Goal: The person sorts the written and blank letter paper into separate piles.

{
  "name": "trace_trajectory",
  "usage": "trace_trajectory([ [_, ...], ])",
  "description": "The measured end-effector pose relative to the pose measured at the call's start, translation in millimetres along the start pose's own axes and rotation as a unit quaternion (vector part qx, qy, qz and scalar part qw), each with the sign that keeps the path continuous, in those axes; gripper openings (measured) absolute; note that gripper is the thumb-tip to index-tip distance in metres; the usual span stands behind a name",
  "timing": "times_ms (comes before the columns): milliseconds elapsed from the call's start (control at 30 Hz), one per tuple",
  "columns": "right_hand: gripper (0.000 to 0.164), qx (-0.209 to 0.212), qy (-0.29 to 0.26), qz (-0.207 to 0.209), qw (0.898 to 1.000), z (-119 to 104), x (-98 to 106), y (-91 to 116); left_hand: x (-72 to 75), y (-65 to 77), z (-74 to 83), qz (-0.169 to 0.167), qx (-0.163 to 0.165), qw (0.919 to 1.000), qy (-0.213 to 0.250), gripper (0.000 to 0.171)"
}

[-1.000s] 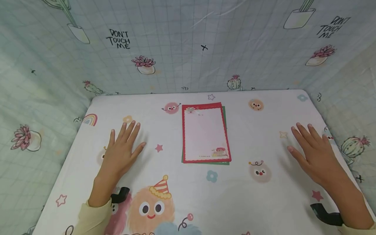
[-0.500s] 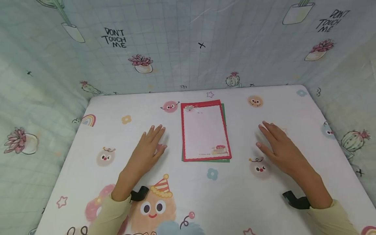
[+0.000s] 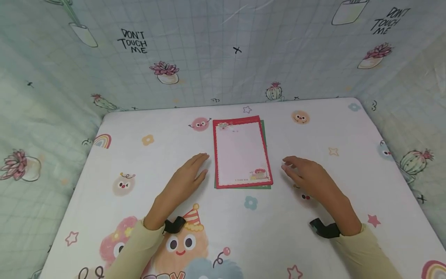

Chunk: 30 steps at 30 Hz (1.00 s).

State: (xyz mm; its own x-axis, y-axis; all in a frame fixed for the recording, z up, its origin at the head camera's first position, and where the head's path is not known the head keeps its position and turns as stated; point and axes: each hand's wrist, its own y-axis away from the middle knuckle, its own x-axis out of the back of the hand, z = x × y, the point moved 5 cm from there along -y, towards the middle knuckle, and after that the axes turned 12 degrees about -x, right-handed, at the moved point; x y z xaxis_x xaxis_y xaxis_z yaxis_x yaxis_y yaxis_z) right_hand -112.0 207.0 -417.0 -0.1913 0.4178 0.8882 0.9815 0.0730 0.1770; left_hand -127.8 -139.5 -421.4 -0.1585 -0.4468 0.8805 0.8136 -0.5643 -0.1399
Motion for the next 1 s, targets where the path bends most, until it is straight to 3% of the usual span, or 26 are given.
trace_trajectory([
  [167,0.036,-0.002,-0.024,0.008,1.0,-4.3,1.0,-6.6,-2.2,-7.7,-8.8,0.032,0.039,0.9947,0.09,0.042],
  [300,0.032,-0.012,-0.058,0.01,0.998,-5.1,-0.7,-11.3,-4.8,-11.1,-18.2,0.058,0.084,0.9786,0.179,0.037],
  [467,0.029,-0.045,-0.139,0.002,0.989,-4.4,-4.0,-15.6,-8.7,-15.3,-26.7,0.069,0.114,0.9658,0.223,0.035],
  [567,0.029,-0.064,-0.179,-0.013,0.982,-5.7,-8.8,-18.0,-12.6,-16.3,-32.0,0.074,0.134,0.9482,0.279,0.035],
  [700,0.03,-0.09,-0.2,-0.025,0.975,-8.4,-17.5,-22.2,-18.0,-18.9,-35.7,0.078,0.153,0.9165,0.361,0.035],
  [933,0.033,-0.12,-0.216,-0.02,0.969,-15.2,-23.1,-32.5,-17.0,-27.6,-38.1,0.097,0.182,0.8817,0.424,0.036],
  [1000,0.034,-0.129,-0.226,-0.02,0.965,-16.9,-24.5,-34.6,-16.9,-29.1,-39.1,0.1,0.192,0.876,0.431,0.036],
])
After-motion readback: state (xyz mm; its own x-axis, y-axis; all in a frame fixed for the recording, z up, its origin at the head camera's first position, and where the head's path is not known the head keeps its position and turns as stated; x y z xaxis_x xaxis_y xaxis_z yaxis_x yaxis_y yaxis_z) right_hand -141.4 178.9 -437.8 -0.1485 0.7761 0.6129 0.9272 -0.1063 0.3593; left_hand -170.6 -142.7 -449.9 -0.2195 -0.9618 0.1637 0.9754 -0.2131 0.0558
